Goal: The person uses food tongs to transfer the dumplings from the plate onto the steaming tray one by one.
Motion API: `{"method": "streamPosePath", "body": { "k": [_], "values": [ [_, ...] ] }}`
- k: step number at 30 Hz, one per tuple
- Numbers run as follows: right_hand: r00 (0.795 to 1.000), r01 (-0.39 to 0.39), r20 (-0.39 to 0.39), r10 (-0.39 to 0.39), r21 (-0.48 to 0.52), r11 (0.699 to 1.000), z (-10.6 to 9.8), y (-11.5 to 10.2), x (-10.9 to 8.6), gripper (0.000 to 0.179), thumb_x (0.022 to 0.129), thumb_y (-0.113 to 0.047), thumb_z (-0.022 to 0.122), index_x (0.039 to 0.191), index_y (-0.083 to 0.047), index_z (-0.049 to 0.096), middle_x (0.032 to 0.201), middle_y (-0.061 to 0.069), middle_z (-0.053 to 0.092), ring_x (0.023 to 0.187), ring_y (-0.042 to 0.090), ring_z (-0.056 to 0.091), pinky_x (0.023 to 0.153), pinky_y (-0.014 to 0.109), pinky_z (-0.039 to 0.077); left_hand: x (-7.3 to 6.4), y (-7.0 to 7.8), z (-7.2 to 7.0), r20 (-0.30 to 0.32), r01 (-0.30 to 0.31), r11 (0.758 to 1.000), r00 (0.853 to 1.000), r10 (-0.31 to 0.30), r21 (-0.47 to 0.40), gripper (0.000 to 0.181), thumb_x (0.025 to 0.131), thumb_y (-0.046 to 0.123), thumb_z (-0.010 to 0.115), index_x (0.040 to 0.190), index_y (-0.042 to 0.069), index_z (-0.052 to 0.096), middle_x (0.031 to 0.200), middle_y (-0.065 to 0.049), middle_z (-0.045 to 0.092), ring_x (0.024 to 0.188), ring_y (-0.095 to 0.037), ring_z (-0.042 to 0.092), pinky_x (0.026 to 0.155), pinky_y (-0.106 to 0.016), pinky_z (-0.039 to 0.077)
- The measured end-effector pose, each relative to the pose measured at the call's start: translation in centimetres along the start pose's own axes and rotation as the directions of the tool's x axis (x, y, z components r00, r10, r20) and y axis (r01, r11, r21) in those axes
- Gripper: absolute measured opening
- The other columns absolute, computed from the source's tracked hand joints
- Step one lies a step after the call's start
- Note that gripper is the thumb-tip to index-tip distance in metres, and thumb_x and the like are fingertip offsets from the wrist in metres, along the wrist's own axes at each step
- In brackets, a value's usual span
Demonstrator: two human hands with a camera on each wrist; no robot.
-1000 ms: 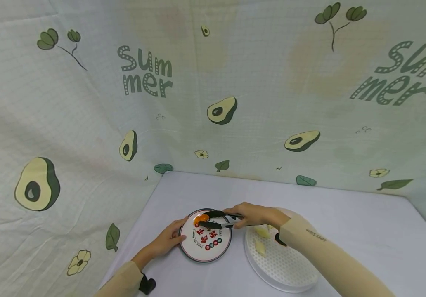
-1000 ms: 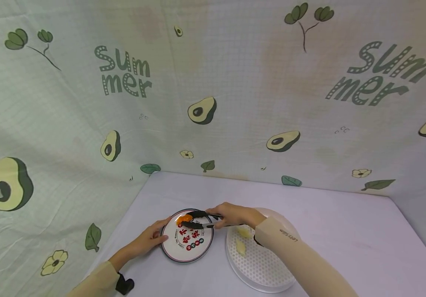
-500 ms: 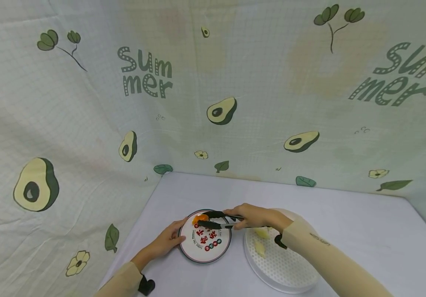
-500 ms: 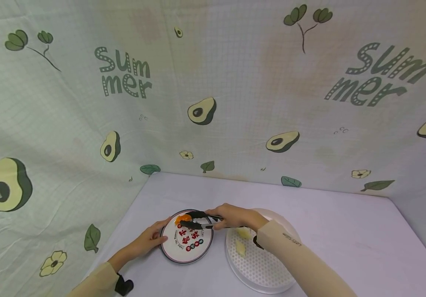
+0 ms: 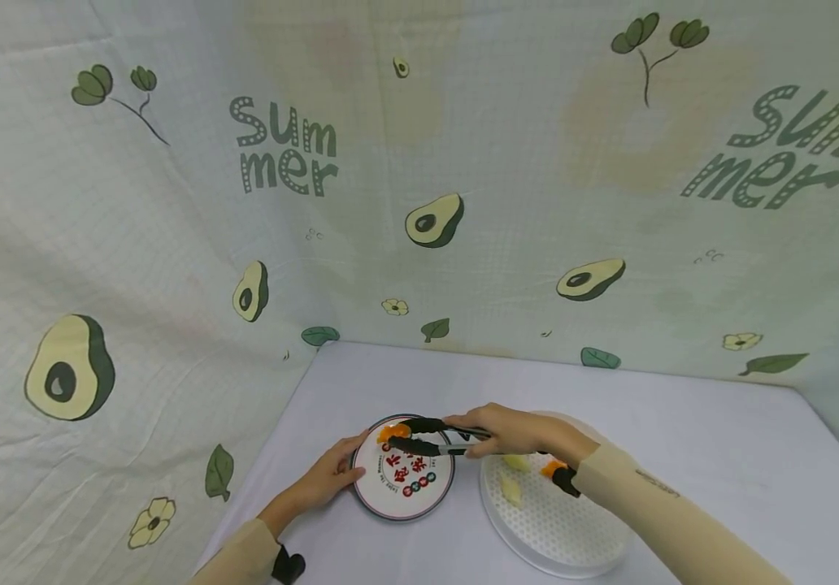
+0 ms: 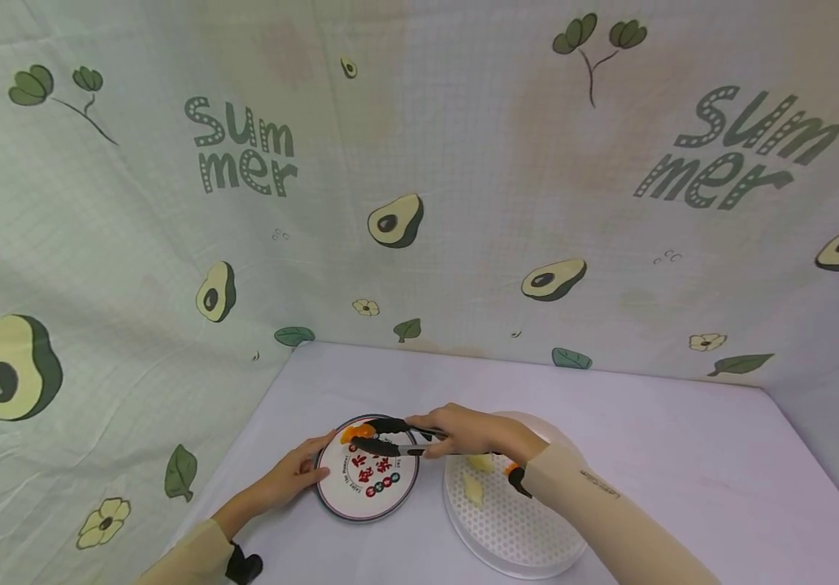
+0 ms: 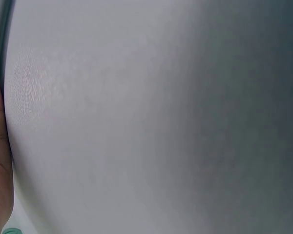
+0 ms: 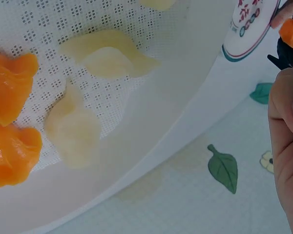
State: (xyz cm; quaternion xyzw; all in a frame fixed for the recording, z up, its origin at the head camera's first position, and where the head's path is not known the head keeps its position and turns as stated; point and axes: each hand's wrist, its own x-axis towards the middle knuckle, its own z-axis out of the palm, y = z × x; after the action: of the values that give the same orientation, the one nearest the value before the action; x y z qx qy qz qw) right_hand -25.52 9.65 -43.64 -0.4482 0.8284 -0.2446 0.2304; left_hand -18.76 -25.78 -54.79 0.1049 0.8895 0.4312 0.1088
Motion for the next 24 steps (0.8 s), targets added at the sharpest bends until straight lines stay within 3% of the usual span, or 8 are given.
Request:
{"method": "streamPosePath", "body": {
  "k": [10, 14, 16, 24],
  "values": [
    [1.000, -0.012, -0.018, 0.011, -0.059, 0.998, -0.9, -1.4, -4.0, 0.063, 0.098, -0.036, 0.063, 0.151, -0.008, 0.044, 0.148, 0.004, 0.048, 0.131, 0.020, 0.049, 0.106, 0.042, 0.040, -0.2, 0.1, -0.1, 0.003, -0.025, 1.000, 1.000, 0.025, -0.016, 0.064, 0.098, 0.018, 0.065, 0.155, 0.007, 0.036, 0.134, -0.014, 0.047, 0.071, -0.011, 0.042, 0.062, -0.025, 0.038],
    [0.998, 0.028, -0.051, -0.032, -0.073, 0.997, -1.2, -1.9, -5.8, 0.062, 0.098, -0.037, 0.064, 0.150, -0.009, 0.045, 0.141, 0.001, 0.055, 0.112, 0.013, 0.058, 0.100, 0.040, 0.044, -0.3, 0.0, -0.2, 0.011, -0.045, 0.999, 0.999, 0.046, -0.025, 0.064, 0.098, 0.017, 0.064, 0.154, 0.006, 0.036, 0.133, -0.014, 0.047, 0.070, -0.010, 0.041, 0.062, -0.024, 0.038],
    [0.996, 0.059, -0.064, -0.063, -0.065, 0.996, -1.2, -2.0, -6.6, 0.061, 0.098, -0.034, 0.064, 0.150, -0.007, 0.045, 0.126, 0.000, 0.063, 0.099, 0.010, 0.058, 0.095, 0.035, 0.046, -0.4, 0.0, -0.3, 0.014, -0.056, 0.998, 0.998, 0.057, -0.031, 0.064, 0.099, 0.016, 0.064, 0.154, 0.005, 0.035, 0.133, -0.015, 0.047, 0.070, -0.010, 0.041, 0.063, -0.024, 0.038],
    [0.987, 0.123, -0.101, -0.123, -0.004, 0.992, -1.2, -2.1, -10.2, 0.062, 0.101, -0.034, 0.060, 0.148, 0.003, 0.042, 0.136, 0.006, 0.058, 0.111, 0.008, 0.054, 0.094, 0.032, 0.046, -0.2, -0.1, -0.3, 0.019, -0.051, 0.998, 0.998, 0.052, -0.025, 0.064, 0.099, 0.019, 0.064, 0.155, 0.006, 0.035, 0.136, -0.015, 0.047, 0.070, -0.011, 0.042, 0.063, -0.025, 0.039]
  ]
}}
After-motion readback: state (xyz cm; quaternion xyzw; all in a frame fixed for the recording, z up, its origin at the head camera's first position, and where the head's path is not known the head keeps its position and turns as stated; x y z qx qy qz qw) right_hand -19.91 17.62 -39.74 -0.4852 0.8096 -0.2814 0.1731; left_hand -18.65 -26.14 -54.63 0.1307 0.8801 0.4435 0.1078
